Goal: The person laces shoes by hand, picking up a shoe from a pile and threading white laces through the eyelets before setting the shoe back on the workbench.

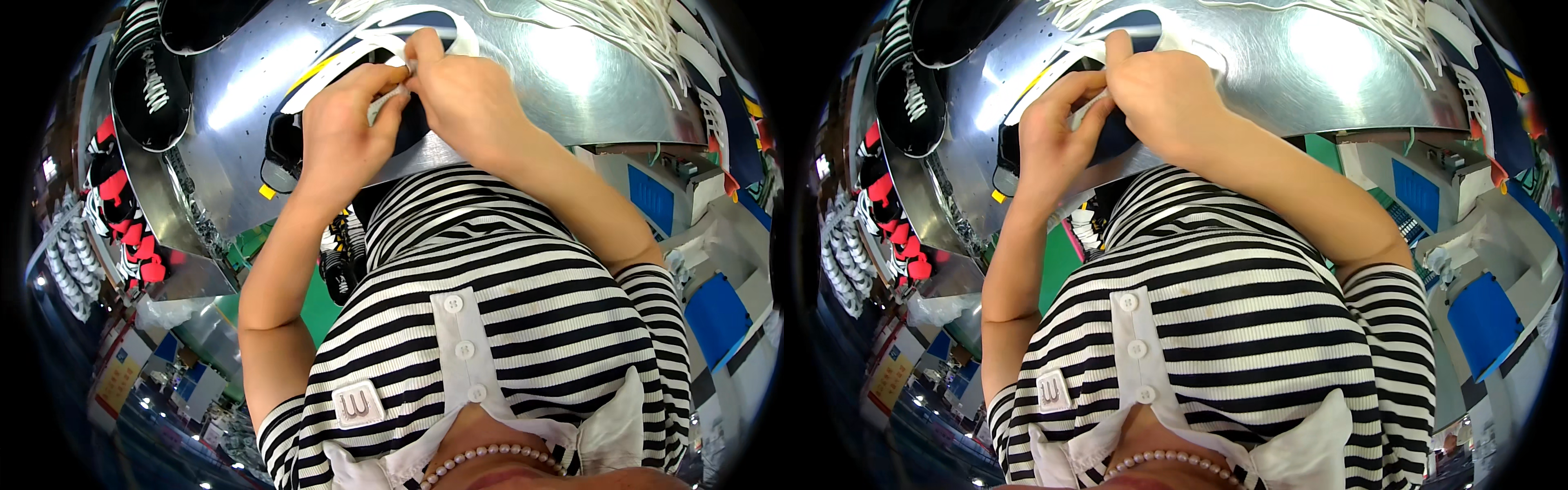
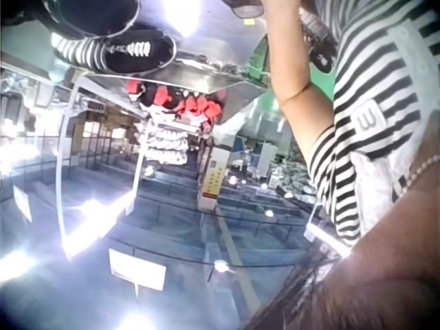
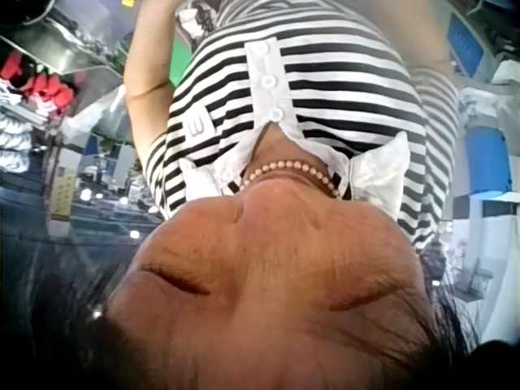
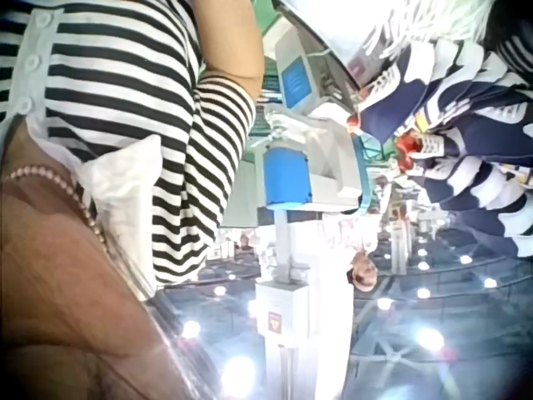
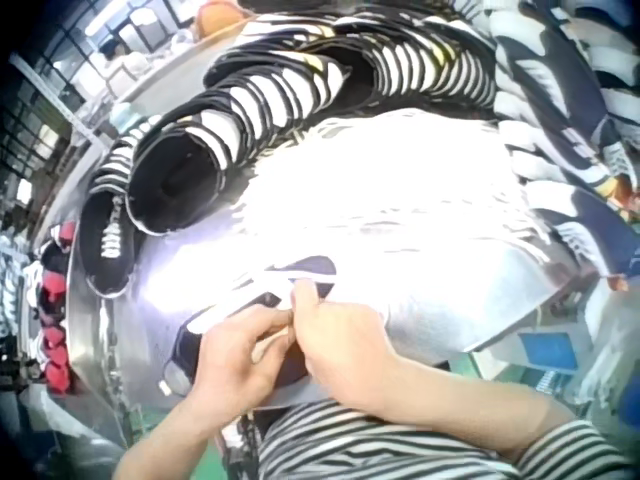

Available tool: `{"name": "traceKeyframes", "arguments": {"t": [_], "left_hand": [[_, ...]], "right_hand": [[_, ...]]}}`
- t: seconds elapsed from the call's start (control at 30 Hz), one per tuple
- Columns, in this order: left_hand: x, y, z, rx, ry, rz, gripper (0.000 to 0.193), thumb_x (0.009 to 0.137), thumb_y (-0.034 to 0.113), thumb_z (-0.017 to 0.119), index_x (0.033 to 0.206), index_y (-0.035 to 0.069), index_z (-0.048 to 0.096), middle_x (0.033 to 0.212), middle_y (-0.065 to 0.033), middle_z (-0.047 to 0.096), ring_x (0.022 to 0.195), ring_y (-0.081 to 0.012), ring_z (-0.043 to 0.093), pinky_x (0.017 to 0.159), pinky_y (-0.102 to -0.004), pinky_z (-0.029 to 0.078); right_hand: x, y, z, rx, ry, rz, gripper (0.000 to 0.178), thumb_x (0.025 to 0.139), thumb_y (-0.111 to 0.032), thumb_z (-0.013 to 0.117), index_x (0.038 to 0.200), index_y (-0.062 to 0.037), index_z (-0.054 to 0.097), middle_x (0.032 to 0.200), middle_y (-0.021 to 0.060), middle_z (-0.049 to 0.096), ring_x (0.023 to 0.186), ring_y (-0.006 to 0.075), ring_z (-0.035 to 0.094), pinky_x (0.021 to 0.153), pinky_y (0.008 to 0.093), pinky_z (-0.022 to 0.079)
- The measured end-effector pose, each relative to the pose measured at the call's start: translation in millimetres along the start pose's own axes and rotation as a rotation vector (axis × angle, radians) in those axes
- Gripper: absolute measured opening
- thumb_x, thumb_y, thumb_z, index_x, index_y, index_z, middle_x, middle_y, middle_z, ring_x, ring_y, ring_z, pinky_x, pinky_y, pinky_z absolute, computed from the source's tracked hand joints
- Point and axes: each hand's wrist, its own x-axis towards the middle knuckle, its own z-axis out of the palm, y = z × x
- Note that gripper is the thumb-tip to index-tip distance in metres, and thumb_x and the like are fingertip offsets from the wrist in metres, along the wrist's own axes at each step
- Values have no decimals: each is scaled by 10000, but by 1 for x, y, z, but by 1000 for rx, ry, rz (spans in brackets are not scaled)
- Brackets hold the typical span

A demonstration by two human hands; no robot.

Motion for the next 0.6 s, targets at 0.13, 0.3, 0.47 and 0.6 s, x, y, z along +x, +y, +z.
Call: {"name": "traceKeyframes", "arguments": {"t": [0.13,0.3,0.47,0.6], "left_hand": [[-8,3,-9,205,44,125,163,831,44,666,992,56,685,837,-83,664,736,-274,652,646,-359,513],[-45,-10,-30,482,148,474,221,740,71,660,959,92,689,829,-16,648,712,-170,636,595,-297,486],[-24,-3,-39,294,25,135,244,852,153,659,1068,42,686,928,-90,677,824,-233,655,717,-320,504],[-12,-25,-71,-520,-379,-653,551,973,497,549,1243,27,644,1232,-106,645,1174,-214,561,1028,-316,390]], "right_hand": [[-9,3,-5,220,-37,58,244,886,-155,627,999,-1,476,700,173,641,682,370,652,556,433,492],[-27,29,-97,778,4,363,242,902,-256,698,1041,-76,615,899,3,680,790,143,642,740,313,528],[21,39,-45,762,-50,357,457,783,-296,818,1068,-57,553,930,37,613,855,126,579,728,254,476],[27,15,-32,777,-6,293,498,760,-176,824,1114,-42,502,988,70,602,895,138,586,760,254,487]]}}
